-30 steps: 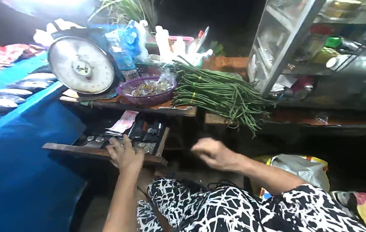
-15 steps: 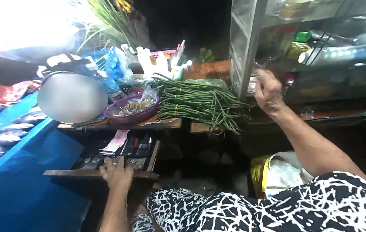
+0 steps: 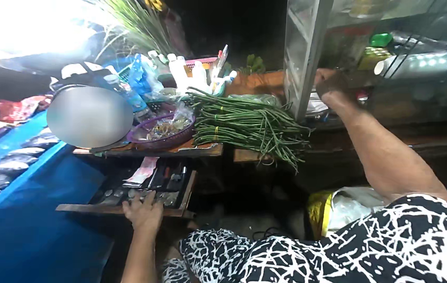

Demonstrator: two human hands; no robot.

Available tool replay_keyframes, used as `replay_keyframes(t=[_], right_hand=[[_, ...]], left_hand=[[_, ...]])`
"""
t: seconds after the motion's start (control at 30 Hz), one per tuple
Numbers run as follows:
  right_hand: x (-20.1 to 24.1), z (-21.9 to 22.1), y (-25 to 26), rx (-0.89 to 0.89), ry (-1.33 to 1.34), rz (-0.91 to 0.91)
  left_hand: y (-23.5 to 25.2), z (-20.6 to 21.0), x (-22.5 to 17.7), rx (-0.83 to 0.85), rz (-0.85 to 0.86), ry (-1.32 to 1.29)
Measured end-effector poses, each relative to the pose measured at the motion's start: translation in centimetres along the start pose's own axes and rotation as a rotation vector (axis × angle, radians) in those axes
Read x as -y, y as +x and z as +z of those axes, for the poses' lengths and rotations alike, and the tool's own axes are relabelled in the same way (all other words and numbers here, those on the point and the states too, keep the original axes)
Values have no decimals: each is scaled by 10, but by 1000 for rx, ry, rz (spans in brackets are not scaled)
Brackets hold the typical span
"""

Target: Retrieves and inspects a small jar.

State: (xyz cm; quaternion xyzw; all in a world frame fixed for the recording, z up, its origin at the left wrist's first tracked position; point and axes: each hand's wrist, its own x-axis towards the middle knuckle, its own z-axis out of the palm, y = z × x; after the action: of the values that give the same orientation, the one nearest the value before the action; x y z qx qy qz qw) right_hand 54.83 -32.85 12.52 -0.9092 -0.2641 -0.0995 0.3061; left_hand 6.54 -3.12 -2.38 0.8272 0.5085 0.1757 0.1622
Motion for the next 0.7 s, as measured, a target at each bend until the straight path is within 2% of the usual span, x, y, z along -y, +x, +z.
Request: replay_keyframes(t=[0.17,0.33,0.47,0.57,0.7], right_hand=[[-4,-26,15,-65,167,118],[-1,-24,33,-127,218,237],[-3,-5,50,-196,428,223],[12,-6,46,-192,431,226],[12,2,56,-249,422,165]], left_hand=[[1,1,-1,-8,11,25],[2,2,0,-11,-9,29],[4,4,2,-16,-6,33],[3,5,4,-13,-1,39],[2,3,0,-6,-9,33]])
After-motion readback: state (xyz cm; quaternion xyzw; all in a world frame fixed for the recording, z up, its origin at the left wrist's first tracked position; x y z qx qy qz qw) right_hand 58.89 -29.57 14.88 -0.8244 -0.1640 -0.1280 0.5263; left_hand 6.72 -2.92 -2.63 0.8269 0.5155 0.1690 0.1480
